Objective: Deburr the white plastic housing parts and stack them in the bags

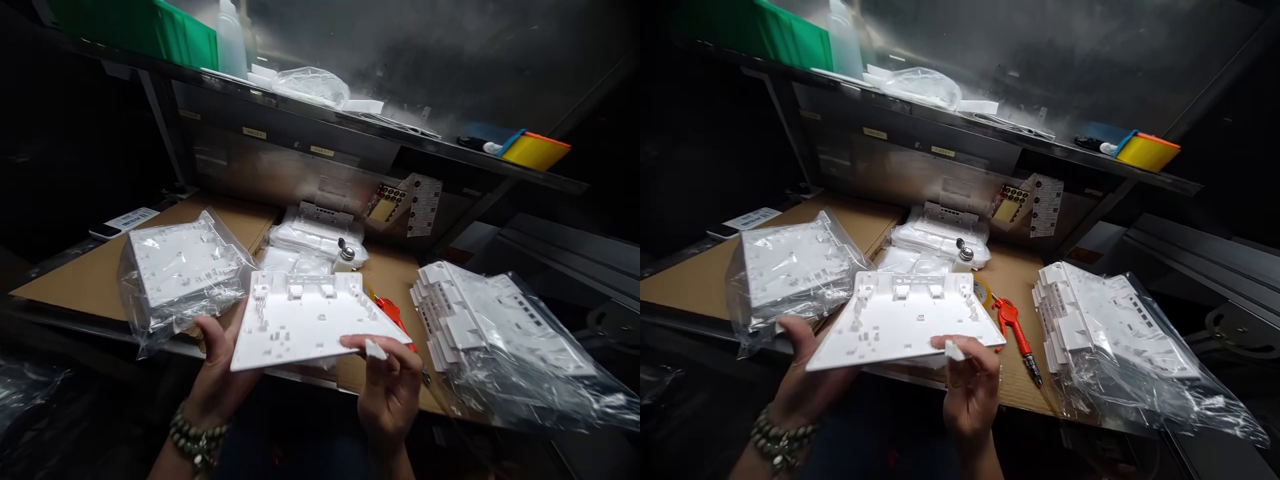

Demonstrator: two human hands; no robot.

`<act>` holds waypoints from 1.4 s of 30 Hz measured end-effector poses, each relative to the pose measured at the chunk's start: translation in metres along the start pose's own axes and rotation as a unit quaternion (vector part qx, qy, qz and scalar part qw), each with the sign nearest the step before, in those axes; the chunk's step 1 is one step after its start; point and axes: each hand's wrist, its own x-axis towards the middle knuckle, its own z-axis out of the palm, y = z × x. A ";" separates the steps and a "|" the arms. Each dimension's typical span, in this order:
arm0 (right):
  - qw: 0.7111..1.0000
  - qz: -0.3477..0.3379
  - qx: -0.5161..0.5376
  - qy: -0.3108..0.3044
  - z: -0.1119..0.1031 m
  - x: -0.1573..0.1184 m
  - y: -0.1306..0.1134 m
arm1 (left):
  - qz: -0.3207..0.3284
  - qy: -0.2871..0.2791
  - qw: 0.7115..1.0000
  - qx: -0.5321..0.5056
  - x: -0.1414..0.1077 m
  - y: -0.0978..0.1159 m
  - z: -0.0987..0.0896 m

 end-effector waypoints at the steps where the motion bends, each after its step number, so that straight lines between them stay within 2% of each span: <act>1: 0.999 -0.008 0.012 -0.035 -0.001 -0.004 0.002 | -0.026 -0.019 0.999 -0.036 0.003 0.001 0.001; 3: 0.993 0.021 0.033 -0.115 -0.003 -0.011 0.002 | -0.114 -0.069 0.975 -0.177 0.011 0.003 -0.001; 5: 0.984 0.080 0.004 -0.159 -0.002 -0.014 -0.004 | -0.205 -0.110 0.919 -0.320 0.017 0.006 -0.003; 6: 0.982 0.094 -0.032 -0.161 0.000 -0.013 -0.010 | -0.238 -0.114 0.892 -0.366 0.018 0.008 -0.003; 7: 0.981 0.088 -0.072 -0.157 0.004 -0.012 -0.017 | -0.258 -0.107 0.877 -0.390 0.019 0.010 -0.002; 9: 0.979 0.031 -0.121 -0.159 0.018 -0.008 -0.032 | -0.280 -0.085 0.860 -0.418 0.019 0.015 0.004; 11: 0.978 -0.021 -0.107 -0.180 0.036 -0.005 -0.044 | -0.296 -0.083 0.842 -0.444 0.017 0.021 0.013; 13: 0.975 -0.042 -0.080 -0.205 0.049 -0.003 -0.051 | -0.294 -0.106 0.835 -0.453 0.015 0.027 0.020; 15: 0.971 -0.051 -0.082 -0.221 0.055 -0.003 -0.052 | -0.284 -0.128 0.833 -0.457 0.014 0.030 0.023; 18: 0.962 -0.063 -0.111 -0.240 0.051 -0.003 -0.051 | -0.270 -0.134 0.836 -0.459 0.012 0.030 0.021; 23: 0.962 -0.083 -0.129 -0.225 0.051 -0.005 -0.054 | -0.269 -0.114 0.842 -0.454 0.012 0.024 0.020; 26: 0.958 -0.075 -0.136 -0.240 0.049 -0.006 -0.052 | -0.282 -0.086 0.851 -0.435 0.012 0.024 0.016; 29: 0.961 -0.026 -0.173 -0.213 0.027 -0.001 -0.036 | -0.308 -0.035 0.867 -0.391 0.012 0.027 0.002; 31: 0.966 0.005 -0.218 -0.140 0.002 0.006 -0.021 | -0.317 -0.017 0.881 -0.350 0.012 0.028 -0.012; 34: 0.955 0.031 -0.295 -0.027 -0.032 0.014 -0.003 | -0.288 0.001 0.906 -0.311 0.013 0.027 -0.032; 36: 0.947 0.035 -0.318 0.005 -0.044 0.016 0.001 | -0.266 0.017 0.918 -0.294 0.014 0.021 -0.043; 38: 0.952 0.027 -0.306 -0.005 -0.045 0.015 0.001 | -0.256 0.019 0.926 -0.276 0.014 0.011 -0.052; 42: 0.950 0.007 -0.305 -0.070 -0.035 0.010 -0.001 | -0.252 -0.007 0.933 -0.257 0.011 -0.006 -0.062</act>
